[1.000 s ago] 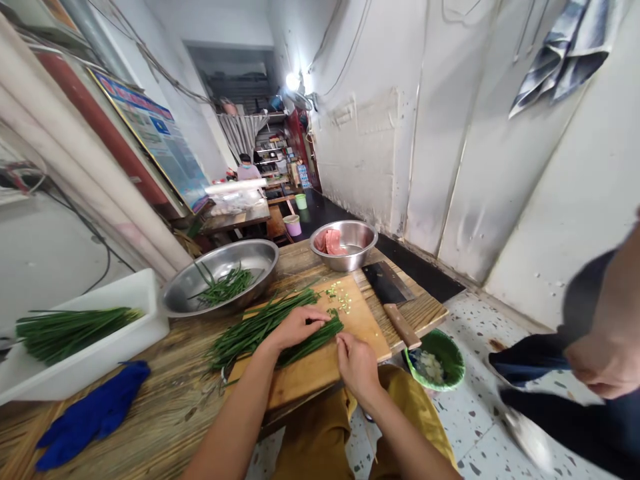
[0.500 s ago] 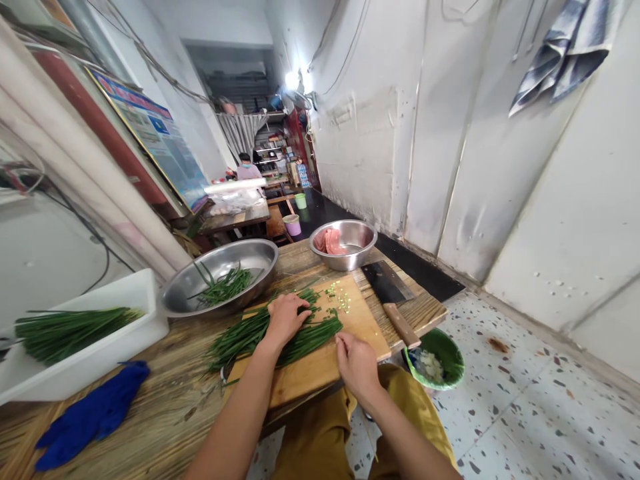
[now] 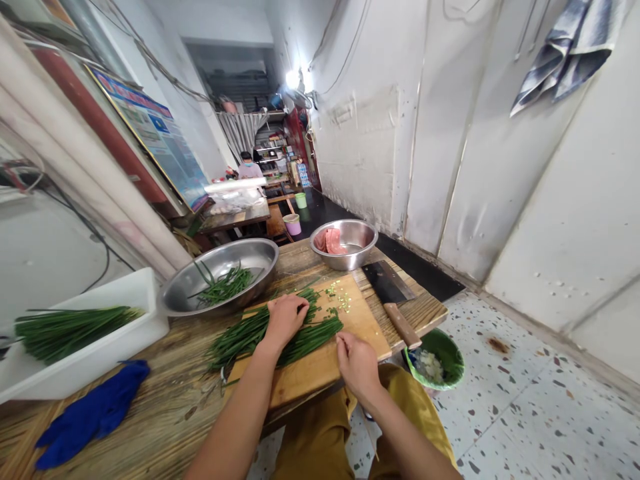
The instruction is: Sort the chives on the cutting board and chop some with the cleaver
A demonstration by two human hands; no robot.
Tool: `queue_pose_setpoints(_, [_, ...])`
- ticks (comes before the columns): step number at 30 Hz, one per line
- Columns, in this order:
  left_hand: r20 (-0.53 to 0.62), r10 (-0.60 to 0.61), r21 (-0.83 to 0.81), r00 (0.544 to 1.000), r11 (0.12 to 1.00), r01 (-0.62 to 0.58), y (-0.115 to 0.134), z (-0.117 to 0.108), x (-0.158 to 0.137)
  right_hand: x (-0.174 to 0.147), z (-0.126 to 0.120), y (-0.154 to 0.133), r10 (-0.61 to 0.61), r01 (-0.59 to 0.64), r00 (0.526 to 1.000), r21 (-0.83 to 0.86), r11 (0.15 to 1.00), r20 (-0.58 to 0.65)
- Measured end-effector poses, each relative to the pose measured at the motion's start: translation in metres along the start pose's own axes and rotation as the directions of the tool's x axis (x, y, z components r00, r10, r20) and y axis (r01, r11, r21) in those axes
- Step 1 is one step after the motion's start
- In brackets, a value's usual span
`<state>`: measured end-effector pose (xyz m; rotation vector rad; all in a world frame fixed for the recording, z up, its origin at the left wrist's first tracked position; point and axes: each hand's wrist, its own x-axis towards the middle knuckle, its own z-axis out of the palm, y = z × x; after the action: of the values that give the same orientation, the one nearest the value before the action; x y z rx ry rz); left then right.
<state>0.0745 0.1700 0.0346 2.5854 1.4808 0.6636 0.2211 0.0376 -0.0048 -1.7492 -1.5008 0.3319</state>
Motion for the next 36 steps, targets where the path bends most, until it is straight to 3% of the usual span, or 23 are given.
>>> queue_pose_setpoints(5, [-0.033,0.016,-0.049,0.999,0.999,-0.017,0.011,0.0,-0.001,0.0,0.001,0.001,-0.003,0.003,1.0,0.007,1.0,0.007])
queue_pose_setpoints(11, [0.041,0.061,-0.173,0.997,0.983,-0.053,0.022,0.008,-0.002,0.0,-0.001,-0.001,-0.005,0.005,1.0,0.0,1.0,0.002])
queue_pose_setpoints(21, [0.086,0.037,-0.366,0.996,0.931,-0.003,0.023,0.015,-0.001,0.0,-0.001,0.0,-0.012,0.012,1.0,0.015,1.0,0.013])
queue_pose_setpoints(36, [0.101,0.005,-0.394,0.995,0.919,0.035,0.021,0.018,0.0,0.001,-0.001,-0.001,-0.011,0.011,1.0,0.004,1.0,0.027])
